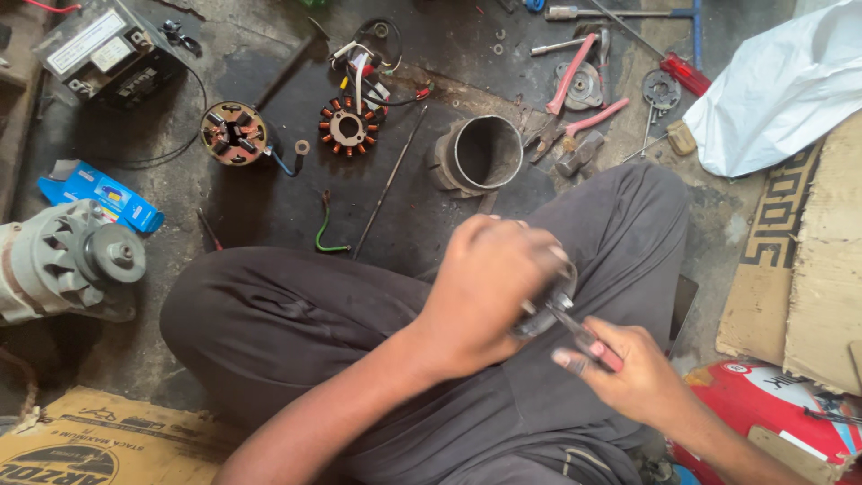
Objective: The person sits on the workshop floor with a starter motor end cap on their lap. They pry at the brush plate with a screwdriver, work around the housing rim, then use pliers to pull components and wires out of the housing, handling small brush parts by hand.
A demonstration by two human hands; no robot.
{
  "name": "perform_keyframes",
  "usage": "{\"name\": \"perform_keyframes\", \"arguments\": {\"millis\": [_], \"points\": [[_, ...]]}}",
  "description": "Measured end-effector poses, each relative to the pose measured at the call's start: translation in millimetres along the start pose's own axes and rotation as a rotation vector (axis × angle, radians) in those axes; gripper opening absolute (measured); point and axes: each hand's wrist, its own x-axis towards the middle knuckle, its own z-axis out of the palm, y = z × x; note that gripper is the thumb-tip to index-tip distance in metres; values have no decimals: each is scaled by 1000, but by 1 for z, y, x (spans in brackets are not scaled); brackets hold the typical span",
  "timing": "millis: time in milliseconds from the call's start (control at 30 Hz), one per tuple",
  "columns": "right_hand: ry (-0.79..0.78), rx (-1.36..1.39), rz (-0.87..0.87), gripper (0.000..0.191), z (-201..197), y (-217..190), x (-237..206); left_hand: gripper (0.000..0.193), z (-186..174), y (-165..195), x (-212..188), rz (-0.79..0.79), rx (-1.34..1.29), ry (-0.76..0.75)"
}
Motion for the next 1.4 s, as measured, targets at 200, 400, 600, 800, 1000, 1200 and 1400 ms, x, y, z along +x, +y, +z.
{"name": "perform_keyframes", "arguments": {"millis": [200,400,600,800,1000,1200,1400], "points": [[-122,-173,95,46,2,19,3,21,32,1,-17,362,658,-127],[-420,-19,548,42,10,32,9,19,59,-3,-37,390,676,-250],[-191,-248,203,46,0,22,12,58,43,-15,-22,-103,128,-97],[-44,-46,54,39,-24,-12,12,81,23,-21,-4,-537,-486,-9],[18,186,-75,28,-36,-20,-12,82,17,-20,-4,-577,-1026,-31],[305,436,-131,29,-63,-11,-50,81,11,-19,-7,-677,-1330,-33],[502,-249,-363,22,-98,-33,-55,85,12,-17,-9,-771,-1404,-51]]}}
